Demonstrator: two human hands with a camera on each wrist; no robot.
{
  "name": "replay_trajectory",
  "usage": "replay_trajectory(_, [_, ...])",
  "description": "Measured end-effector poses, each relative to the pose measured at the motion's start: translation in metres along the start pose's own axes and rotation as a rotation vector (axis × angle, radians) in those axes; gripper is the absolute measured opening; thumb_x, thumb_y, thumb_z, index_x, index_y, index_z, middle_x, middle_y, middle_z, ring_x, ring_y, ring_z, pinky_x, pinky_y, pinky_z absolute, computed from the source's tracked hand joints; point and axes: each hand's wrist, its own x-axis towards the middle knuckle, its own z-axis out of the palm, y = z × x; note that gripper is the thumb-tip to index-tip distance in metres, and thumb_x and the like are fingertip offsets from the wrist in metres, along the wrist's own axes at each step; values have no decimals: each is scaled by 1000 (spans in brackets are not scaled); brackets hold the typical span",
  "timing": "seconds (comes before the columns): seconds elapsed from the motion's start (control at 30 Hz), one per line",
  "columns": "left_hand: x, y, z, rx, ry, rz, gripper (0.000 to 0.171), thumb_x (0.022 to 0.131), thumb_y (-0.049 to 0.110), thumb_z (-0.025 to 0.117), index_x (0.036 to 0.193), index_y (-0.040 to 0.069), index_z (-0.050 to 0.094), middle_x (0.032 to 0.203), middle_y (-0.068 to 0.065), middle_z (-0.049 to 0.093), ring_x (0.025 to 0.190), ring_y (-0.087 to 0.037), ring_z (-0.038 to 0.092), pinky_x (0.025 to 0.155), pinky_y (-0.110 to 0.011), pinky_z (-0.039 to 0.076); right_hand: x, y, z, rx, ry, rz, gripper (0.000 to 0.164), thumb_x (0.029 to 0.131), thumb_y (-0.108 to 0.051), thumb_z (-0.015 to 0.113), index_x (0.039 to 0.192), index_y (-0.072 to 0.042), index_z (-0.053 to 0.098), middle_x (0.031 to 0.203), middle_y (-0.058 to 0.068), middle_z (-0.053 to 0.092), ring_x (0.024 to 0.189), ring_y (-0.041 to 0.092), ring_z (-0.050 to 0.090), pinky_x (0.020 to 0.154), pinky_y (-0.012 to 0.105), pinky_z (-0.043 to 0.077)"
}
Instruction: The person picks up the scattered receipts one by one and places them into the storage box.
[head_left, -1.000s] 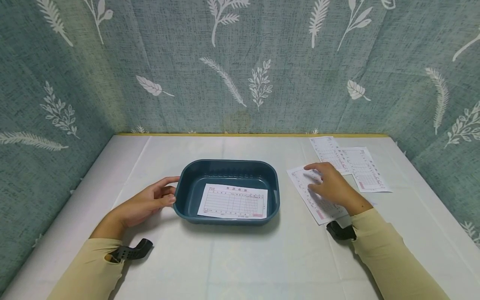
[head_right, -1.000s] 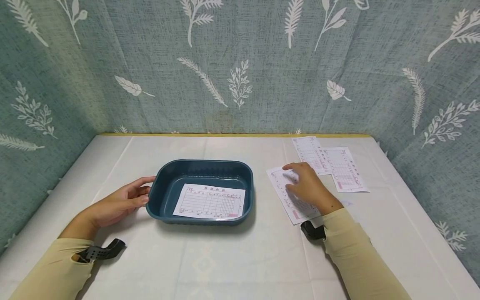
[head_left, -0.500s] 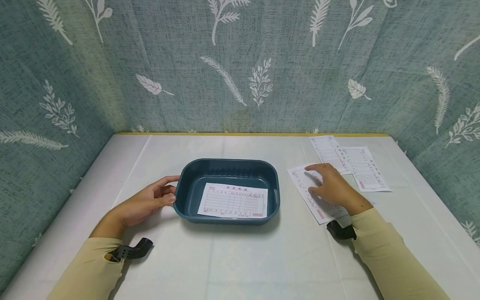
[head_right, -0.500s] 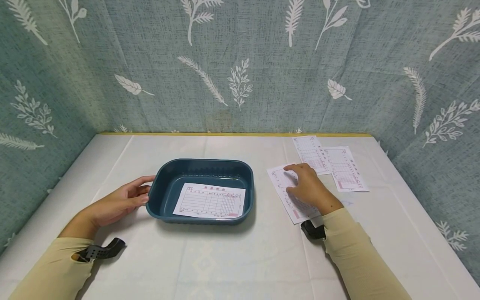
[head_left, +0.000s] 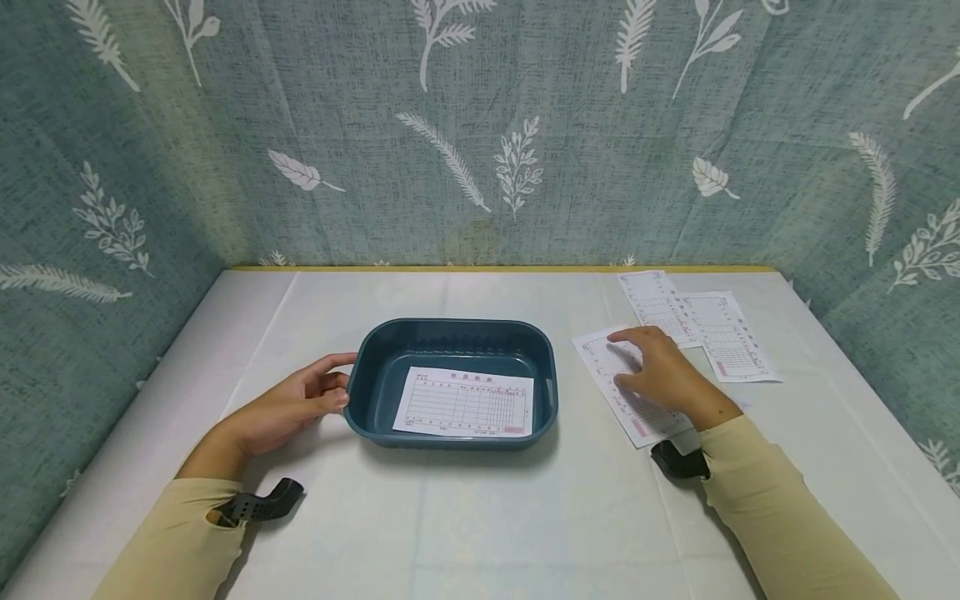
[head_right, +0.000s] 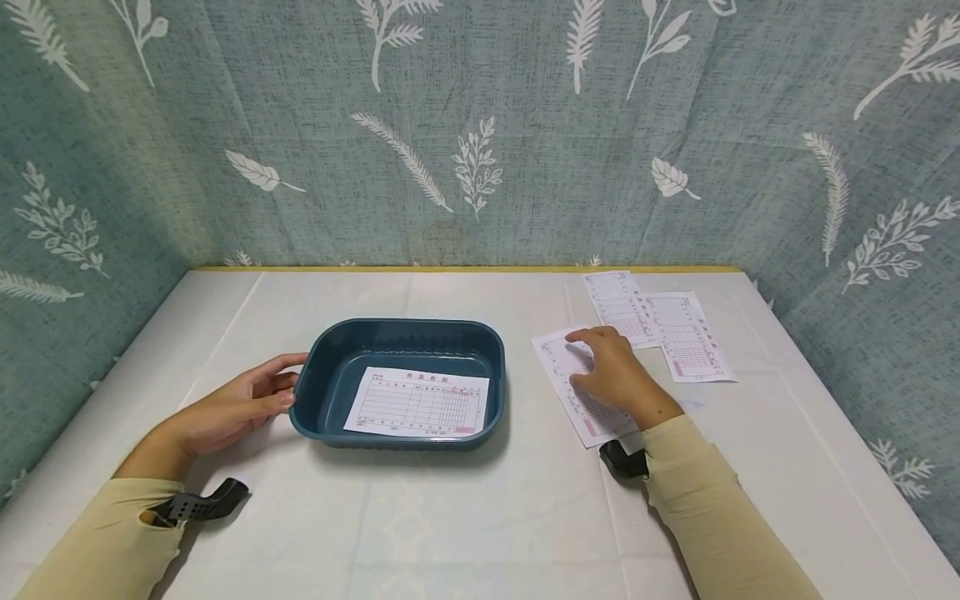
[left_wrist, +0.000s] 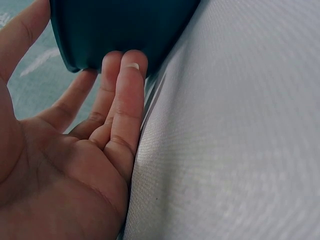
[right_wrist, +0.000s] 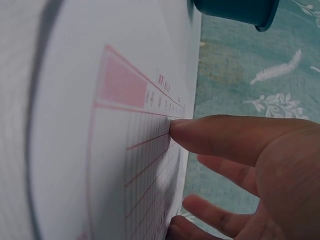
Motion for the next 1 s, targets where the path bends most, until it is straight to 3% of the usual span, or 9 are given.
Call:
replay_trajectory(0.43, [-1, 1, 1, 8, 2, -7, 70, 100, 23, 61, 157, 8, 22, 131, -20, 52, 114, -16, 53, 91, -20, 47, 0, 0, 1, 14, 15, 3, 68, 85, -3, 74, 146, -2, 45, 149, 31, 36, 137, 48, 37, 110, 62, 34])
replay_trajectory(0.57, [-1, 2, 1, 6, 2, -1, 71, 100, 23, 62, 157, 8, 22, 133, -22, 51, 115, -16, 52, 91, -19, 47, 0, 0, 1, 4, 28, -17, 78, 84, -2, 74, 152, -2, 37, 140, 32, 43, 119, 42, 48, 99, 57, 43])
replay_trajectory(0.7, [-1, 2, 1, 6, 1, -2, 71, 100, 23, 61, 157, 8, 22, 133, -23, 50, 114, -16, 52, 91, -19, 47, 0, 0, 0, -10, 32, -30, 82, 83, -2, 75, 154, -2, 33, 132, 30, 49, 105, 35, 50, 90, 52, 45])
replay_trajectory(1.0, [0, 2, 1, 9, 2, -1, 71, 100, 23, 62, 157, 8, 23, 131, -20, 52, 114, -15, 53, 91, -19, 47, 2, -2, 0, 35, 12, -30, 85, 84, 1, 73, 156, -2, 28, 149, 31, 41, 133, 47, 45, 107, 61, 38])
